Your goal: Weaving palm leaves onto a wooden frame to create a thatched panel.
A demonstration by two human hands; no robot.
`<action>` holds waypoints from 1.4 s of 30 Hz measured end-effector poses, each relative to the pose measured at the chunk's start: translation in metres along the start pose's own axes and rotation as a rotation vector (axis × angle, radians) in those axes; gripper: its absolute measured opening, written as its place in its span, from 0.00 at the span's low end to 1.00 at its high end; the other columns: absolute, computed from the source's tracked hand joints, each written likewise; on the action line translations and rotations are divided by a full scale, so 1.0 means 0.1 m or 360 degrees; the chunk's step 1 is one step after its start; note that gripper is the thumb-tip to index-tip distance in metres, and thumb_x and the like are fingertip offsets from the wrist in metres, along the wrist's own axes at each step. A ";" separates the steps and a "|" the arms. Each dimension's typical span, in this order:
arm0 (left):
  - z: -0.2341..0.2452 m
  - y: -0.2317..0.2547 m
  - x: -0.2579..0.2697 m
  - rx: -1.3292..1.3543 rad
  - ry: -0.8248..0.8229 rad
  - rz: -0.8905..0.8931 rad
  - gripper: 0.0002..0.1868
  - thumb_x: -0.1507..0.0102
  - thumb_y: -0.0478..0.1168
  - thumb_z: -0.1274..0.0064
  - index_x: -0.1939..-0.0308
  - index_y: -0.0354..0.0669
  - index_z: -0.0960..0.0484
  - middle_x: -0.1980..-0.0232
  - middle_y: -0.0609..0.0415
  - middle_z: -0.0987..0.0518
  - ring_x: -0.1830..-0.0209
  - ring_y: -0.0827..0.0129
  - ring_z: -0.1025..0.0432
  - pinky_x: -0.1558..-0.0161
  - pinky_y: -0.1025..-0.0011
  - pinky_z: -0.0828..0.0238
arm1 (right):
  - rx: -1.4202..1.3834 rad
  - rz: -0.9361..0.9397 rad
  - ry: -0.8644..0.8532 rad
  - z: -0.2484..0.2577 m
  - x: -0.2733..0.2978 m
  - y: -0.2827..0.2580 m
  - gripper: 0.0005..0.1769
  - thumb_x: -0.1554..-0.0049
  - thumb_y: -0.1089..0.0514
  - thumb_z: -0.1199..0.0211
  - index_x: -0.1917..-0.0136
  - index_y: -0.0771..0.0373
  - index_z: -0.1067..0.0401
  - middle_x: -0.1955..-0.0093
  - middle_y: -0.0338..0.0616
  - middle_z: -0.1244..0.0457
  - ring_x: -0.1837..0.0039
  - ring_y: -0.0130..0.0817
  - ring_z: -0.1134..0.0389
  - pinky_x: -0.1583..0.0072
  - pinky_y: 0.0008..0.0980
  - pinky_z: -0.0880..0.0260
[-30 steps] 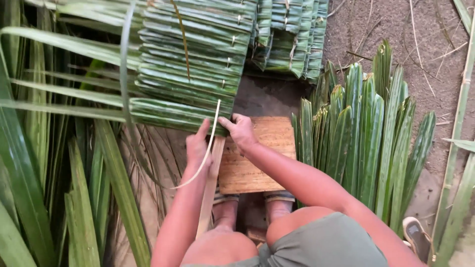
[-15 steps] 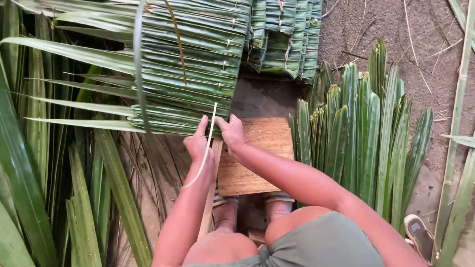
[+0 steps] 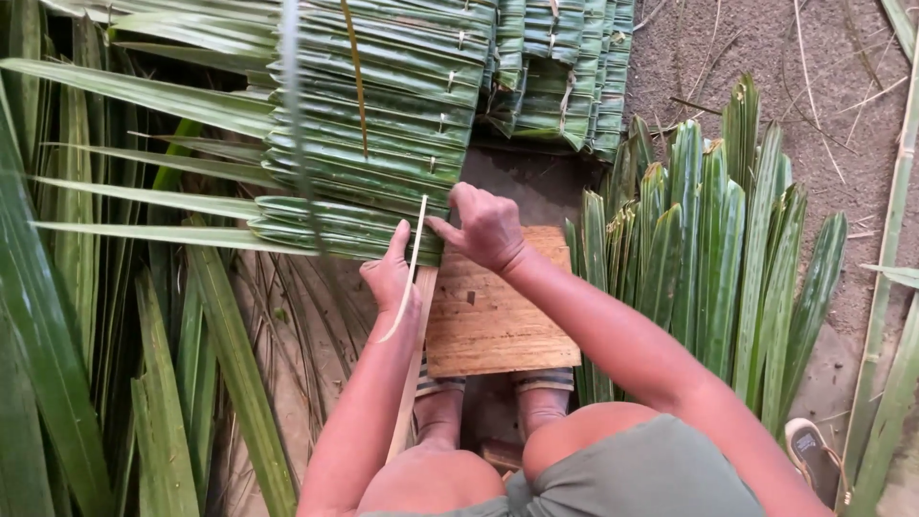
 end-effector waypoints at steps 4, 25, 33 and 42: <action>0.02 -0.09 -0.12 0.0007 -0.0016 -0.0005 0.18 0.52 0.32 0.24 0.67 0.23 0.16 0.67 0.38 0.17 0.68 0.60 0.19 0.65 0.62 0.18 | 0.0329 0.0711 -0.0024 -0.05 -0.17 -0.09 0.20 0.39 0.36 0.47 0.62 0.50 0.40 0.68 0.32 0.46 0.64 0.32 0.35 0.62 0.31 0.32; -0.04 0.15 0.19 -0.0127 -0.0031 -0.0116 0.19 0.52 0.35 0.24 0.66 0.23 0.16 0.68 0.40 0.17 0.66 0.67 0.21 0.62 0.65 0.21 | 0.0323 0.1426 0.0098 0.15 -0.21 -0.01 0.10 0.40 0.60 0.52 0.65 0.55 0.38 0.68 0.38 0.46 0.67 0.35 0.40 0.60 0.28 0.36; -0.01 -0.04 -0.02 -0.0156 -0.0007 -0.0136 0.20 0.53 0.36 0.22 0.67 0.24 0.16 0.69 0.41 0.17 0.68 0.71 0.23 0.60 0.63 0.23 | -0.0362 0.0315 -0.0205 0.12 0.30 0.14 0.14 0.35 0.47 0.40 0.57 0.57 0.31 0.65 0.41 0.39 0.60 0.42 0.32 0.57 0.36 0.31; -0.13 0.19 0.19 -0.0235 0.0014 -0.0127 0.19 0.52 0.35 0.22 0.76 0.28 0.21 0.73 0.47 0.26 0.69 0.71 0.32 0.54 0.62 0.28 | -0.1917 -0.1384 -0.0448 0.03 0.78 -0.44 0.11 0.34 0.55 0.41 0.56 0.56 0.21 0.63 0.33 0.32 0.56 0.19 0.36 0.50 0.25 0.29</action>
Point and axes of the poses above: each hand's wrist, its own x-axis away from the middle knuckle, its own z-axis out of the back of the hand, y = z × x, the point moved 2 cm from there along -x, towards the middle knuckle
